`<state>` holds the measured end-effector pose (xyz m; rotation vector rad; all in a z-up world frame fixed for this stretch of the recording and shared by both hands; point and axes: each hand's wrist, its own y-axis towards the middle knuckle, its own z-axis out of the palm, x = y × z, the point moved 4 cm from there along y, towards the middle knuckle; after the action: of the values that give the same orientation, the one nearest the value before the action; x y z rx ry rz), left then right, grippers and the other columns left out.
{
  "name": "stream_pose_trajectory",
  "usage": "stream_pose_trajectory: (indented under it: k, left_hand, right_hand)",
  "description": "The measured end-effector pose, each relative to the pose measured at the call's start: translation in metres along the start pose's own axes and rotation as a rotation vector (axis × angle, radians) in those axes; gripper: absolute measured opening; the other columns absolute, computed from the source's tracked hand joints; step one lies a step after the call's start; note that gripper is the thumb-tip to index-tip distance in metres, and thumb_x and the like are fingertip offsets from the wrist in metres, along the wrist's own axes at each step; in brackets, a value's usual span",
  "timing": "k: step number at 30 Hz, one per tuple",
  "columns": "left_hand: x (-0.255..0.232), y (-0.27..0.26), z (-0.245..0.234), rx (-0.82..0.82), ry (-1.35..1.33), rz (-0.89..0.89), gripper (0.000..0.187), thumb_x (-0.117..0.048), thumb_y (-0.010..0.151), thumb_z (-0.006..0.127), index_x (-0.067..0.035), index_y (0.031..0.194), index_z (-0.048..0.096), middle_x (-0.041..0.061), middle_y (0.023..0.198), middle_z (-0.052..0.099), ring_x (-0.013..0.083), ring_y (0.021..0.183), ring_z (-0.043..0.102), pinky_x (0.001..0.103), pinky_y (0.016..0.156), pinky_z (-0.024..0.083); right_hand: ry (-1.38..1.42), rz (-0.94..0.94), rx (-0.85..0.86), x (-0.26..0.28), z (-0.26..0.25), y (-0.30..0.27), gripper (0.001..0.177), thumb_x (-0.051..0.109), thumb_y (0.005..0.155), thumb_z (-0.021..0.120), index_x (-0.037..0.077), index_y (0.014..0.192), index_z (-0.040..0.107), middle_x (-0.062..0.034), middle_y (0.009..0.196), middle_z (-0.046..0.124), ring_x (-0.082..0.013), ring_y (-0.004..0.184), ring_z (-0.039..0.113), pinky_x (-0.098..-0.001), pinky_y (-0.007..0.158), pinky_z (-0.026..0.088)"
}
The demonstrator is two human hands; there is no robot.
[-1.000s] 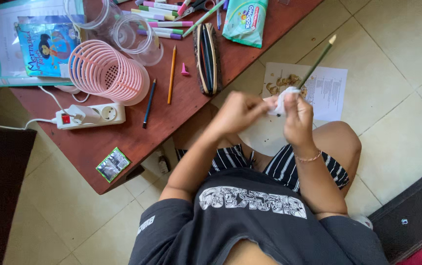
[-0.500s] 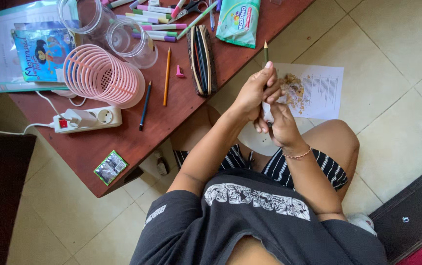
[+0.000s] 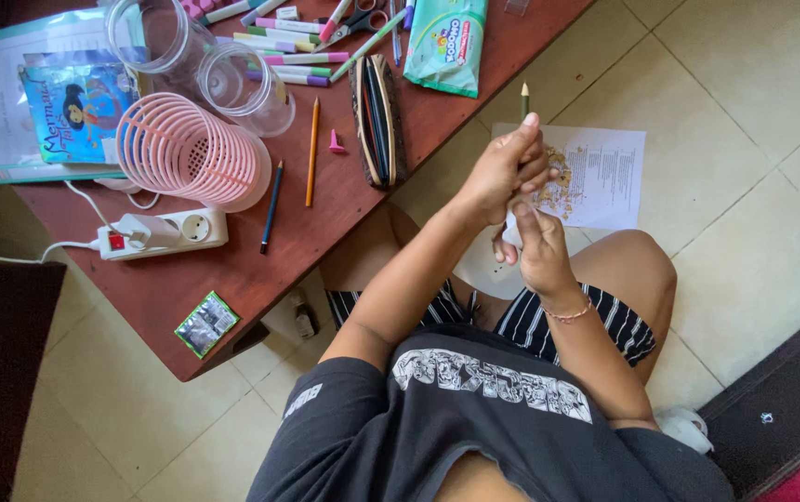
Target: The person cleans a pencil with a tissue, puts several pencils into a small container, and then places a pink pencil case into a bag.
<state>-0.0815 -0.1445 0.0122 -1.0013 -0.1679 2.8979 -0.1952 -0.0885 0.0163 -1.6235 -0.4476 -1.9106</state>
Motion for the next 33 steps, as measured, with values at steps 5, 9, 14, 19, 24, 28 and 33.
stream_pose_trajectory:
  k: [5, 9, 14, 19, 24, 28, 33]
  left_hand:
    - [0.008, 0.006, 0.0, 0.04, -0.009, -0.017, 0.051, -0.045, 0.11, 0.043, -0.016, 0.07, 0.034, -0.003, 0.054, 0.029, 0.0124, 0.048, 0.032, 0.034, 0.079, 0.051]
    - [-0.01, 0.015, -0.015, -0.193, 0.099, 0.013, 0.045, -0.043, 0.107, 0.042, -0.016, 0.071, 0.043, -0.002, 0.056, 0.037, 0.0139, 0.05, 0.039, 0.038, 0.073, 0.048]
    - [-0.105, 0.039, -0.062, -0.318, -0.034, 0.341, 0.054, -0.052, 0.106, 0.044, -0.018, 0.065, 0.038, -0.004, 0.052, 0.03, 0.014, 0.045, 0.032, 0.042, 0.078, 0.055]
    - [-0.077, 0.027, -0.021, -0.074, -0.079, 0.271, 0.054, -0.05, 0.109, 0.045, -0.017, 0.068, 0.033, -0.004, 0.053, 0.025, 0.0145, 0.048, 0.032, 0.041, 0.086, 0.053]
    - [-0.065, 0.019, -0.014, 0.148, -0.292, 0.181, 0.051, -0.051, 0.11, 0.042, -0.014, 0.076, 0.035, -0.001, 0.055, 0.024, 0.0138, 0.052, 0.029, 0.036, 0.093, 0.048]
    - [-0.06, 0.021, -0.015, 0.158, -0.301, 0.178, 0.052, -0.052, 0.11, 0.041, -0.014, 0.074, 0.034, -0.002, 0.054, 0.024, 0.014, 0.051, 0.03, 0.036, 0.094, 0.049]
    - [-0.041, 0.025, -0.013, -0.006, -0.21, 0.182, 0.05, -0.051, 0.109, 0.042, -0.013, 0.076, 0.037, -0.001, 0.056, 0.026, 0.0156, 0.053, 0.033, 0.037, 0.085, 0.05]
  right_hand:
    - [-0.256, -0.036, -0.094, 0.005, -0.004, -0.006, 0.046, 0.039, 0.113, 0.041, 0.005, 0.089, 0.059, -0.002, 0.061, 0.054, -0.0101, 0.053, 0.05, -0.0268, 0.053, 0.045]
    - [-0.433, -0.16, -0.105, -0.022, -0.015, -0.02, 0.046, 0.034, 0.114, 0.041, 0.003, 0.086, 0.058, -0.0032, 0.062, 0.056, -0.0105, 0.052, 0.053, -0.0271, 0.051, 0.045]
    - [-0.659, 0.11, -0.205, -0.098, -0.038, -0.035, 0.032, 0.026, 0.101, 0.053, 0.002, 0.085, 0.065, -0.0102, 0.066, 0.067, -0.0144, 0.051, 0.062, -0.0327, 0.043, 0.052]
    - [-0.66, -0.232, -0.333, -0.041, -0.085, 0.017, 0.055, 0.039, 0.121, 0.034, -0.001, 0.103, 0.067, -0.0112, 0.092, 0.068, -0.0188, 0.085, 0.066, -0.037, 0.082, 0.054]
    - [-0.842, -0.296, -0.353, 0.0, -0.082, 0.033, 0.052, 0.038, 0.121, 0.037, 0.001, 0.129, 0.072, -0.0099, 0.096, 0.062, -0.0137, 0.083, 0.061, -0.0339, 0.08, 0.051]
    - [-0.19, -0.022, -0.209, -0.004, -0.079, 0.034, 0.034, 0.028, 0.116, 0.051, 0.003, 0.13, 0.07, 0.0006, 0.091, 0.061, -0.0053, 0.075, 0.047, -0.0235, 0.068, 0.039]
    - [0.031, -0.174, -0.129, 0.013, -0.053, 0.032, 0.028, 0.025, 0.115, 0.053, 0.003, 0.124, 0.068, 0.0023, 0.103, 0.069, -0.0059, 0.089, 0.06, -0.0239, 0.082, 0.05]
